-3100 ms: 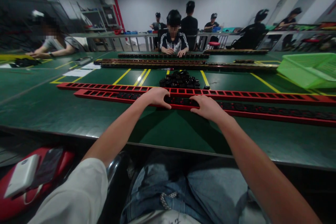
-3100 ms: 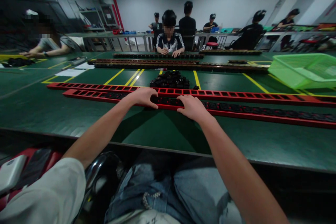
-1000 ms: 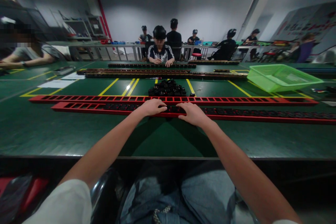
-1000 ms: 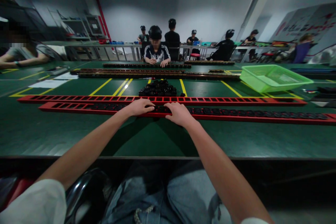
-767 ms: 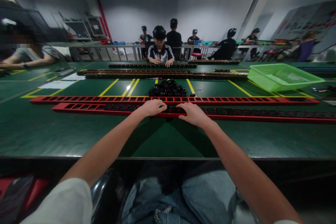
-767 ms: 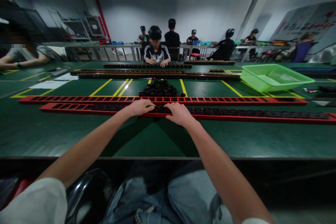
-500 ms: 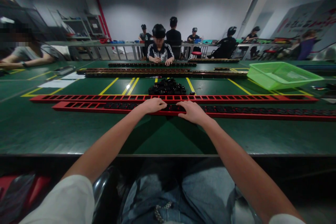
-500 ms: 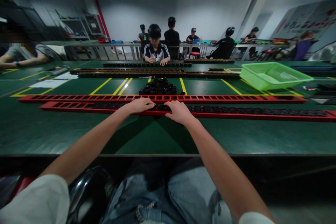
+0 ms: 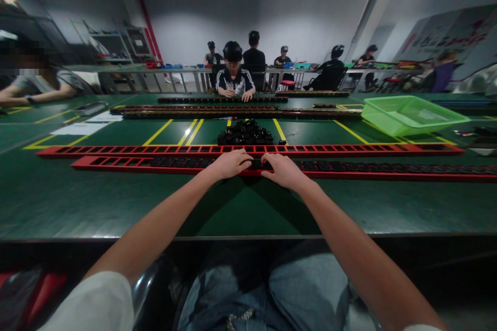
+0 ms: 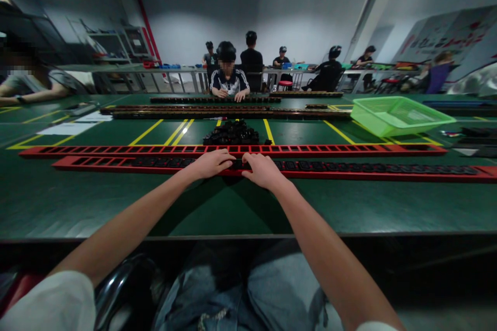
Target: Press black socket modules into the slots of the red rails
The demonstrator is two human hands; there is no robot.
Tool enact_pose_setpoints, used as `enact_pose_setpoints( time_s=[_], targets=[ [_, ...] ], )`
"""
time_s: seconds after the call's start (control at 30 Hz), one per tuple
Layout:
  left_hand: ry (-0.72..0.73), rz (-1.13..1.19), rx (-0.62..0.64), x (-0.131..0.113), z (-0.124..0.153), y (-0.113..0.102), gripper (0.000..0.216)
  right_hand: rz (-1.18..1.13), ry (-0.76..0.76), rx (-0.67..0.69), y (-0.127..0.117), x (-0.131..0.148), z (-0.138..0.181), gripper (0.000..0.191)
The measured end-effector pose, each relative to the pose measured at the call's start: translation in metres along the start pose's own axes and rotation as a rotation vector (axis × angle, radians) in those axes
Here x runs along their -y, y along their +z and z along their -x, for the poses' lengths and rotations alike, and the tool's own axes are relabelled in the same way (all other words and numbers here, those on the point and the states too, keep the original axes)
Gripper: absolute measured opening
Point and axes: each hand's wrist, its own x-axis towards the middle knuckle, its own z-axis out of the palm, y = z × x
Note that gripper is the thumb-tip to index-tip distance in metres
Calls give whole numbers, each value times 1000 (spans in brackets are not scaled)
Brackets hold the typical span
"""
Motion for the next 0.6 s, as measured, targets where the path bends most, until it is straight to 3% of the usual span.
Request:
enact_pose_setpoints(
  time_s=[0.17,0.6],
  targets=[
    [-68,43,12,7,-4,3,47,-19,-28,-19,2,-2,-1,23],
    [-40,-26,10,-4,1,-2,45,-12,-62,-6,2,-4,-2,24]
  ],
)
